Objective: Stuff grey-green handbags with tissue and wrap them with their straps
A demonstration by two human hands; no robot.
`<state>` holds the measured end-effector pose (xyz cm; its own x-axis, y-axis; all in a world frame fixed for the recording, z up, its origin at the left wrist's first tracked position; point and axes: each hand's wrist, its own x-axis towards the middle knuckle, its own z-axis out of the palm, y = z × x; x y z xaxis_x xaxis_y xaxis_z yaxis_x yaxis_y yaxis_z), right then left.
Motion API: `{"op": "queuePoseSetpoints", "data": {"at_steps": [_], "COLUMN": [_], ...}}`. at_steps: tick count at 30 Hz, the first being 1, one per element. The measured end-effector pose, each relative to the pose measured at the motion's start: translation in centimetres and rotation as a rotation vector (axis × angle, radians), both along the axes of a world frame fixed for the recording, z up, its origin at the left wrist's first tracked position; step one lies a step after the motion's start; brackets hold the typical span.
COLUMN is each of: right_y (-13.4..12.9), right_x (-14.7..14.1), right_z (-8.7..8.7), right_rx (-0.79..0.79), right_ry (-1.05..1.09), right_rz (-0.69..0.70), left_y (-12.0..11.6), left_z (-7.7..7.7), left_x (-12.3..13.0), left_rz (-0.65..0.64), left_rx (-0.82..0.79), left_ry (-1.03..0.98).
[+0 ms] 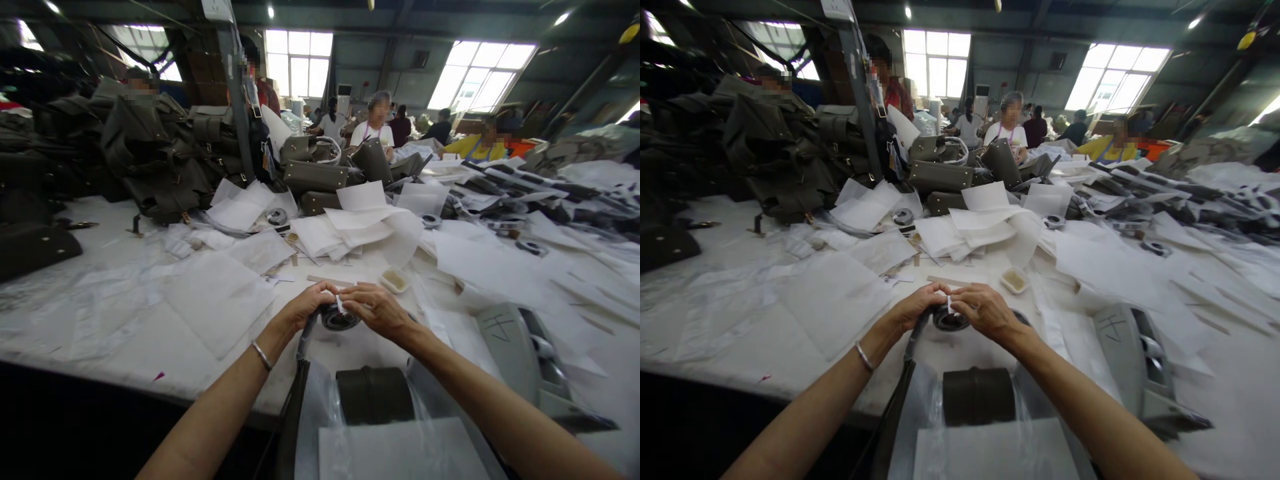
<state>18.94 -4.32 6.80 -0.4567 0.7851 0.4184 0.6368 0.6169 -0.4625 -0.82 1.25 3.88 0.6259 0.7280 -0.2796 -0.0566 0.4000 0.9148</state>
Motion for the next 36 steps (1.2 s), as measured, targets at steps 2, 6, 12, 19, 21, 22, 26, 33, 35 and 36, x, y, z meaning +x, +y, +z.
{"op": "queuePoseSetpoints", "data": {"at_steps": [2,6,12,19,21,22,26,33,35,36], "right_y": [0.4,2.0,3.6,3.3,3.2,3.1,0.5,-11.6,-15.3,-17.0], "right_x": [-0.3,-0.8,-1.3,-1.6,-1.7,-1.7,-0.1,13.7,18.4,20.4], "right_z": [-0.9,-2.2,-4.1,-5.3,-5.1,-4.9,-2.1,3.9,4.1,3.9], "right_rx": [-0.049,-0.283,-0.472,-0.432,-0.426,-0.417,-0.255,-0.172,-0.218,-0.221], "right_ry": [0.074,0.14,-0.017,-0.044,-0.057,-0.066,-0.026,0.152,0.226,0.236], "right_rz": [-0.04,-0.122,-0.187,-0.281,-0.299,-0.294,-0.247,-0.901,-1.113,-1.207], "left_y": [0.1,0.7,0.6,-0.9,-1.1,-1.2,-1.3,-1.0,-1.0,-1.0], "left_z": [-0.4,-1.9,-3.1,-4.6,-4.8,-4.9,-4.9,-5.1,-5.0,-5.0], "left_x": [0.2,0.6,0.0,-0.5,-0.3,-0.2,-0.2,-0.1,0.1,0.1], "left_rz": [-0.006,0.005,0.083,0.09,0.092,0.093,0.1,0.136,0.141,0.146], "left_rx": [0.027,0.141,0.553,0.824,0.862,0.877,0.916,0.945,0.949,0.949], "left_ry": [0.034,0.165,0.407,0.584,0.589,0.587,0.592,0.614,0.601,0.6]}}
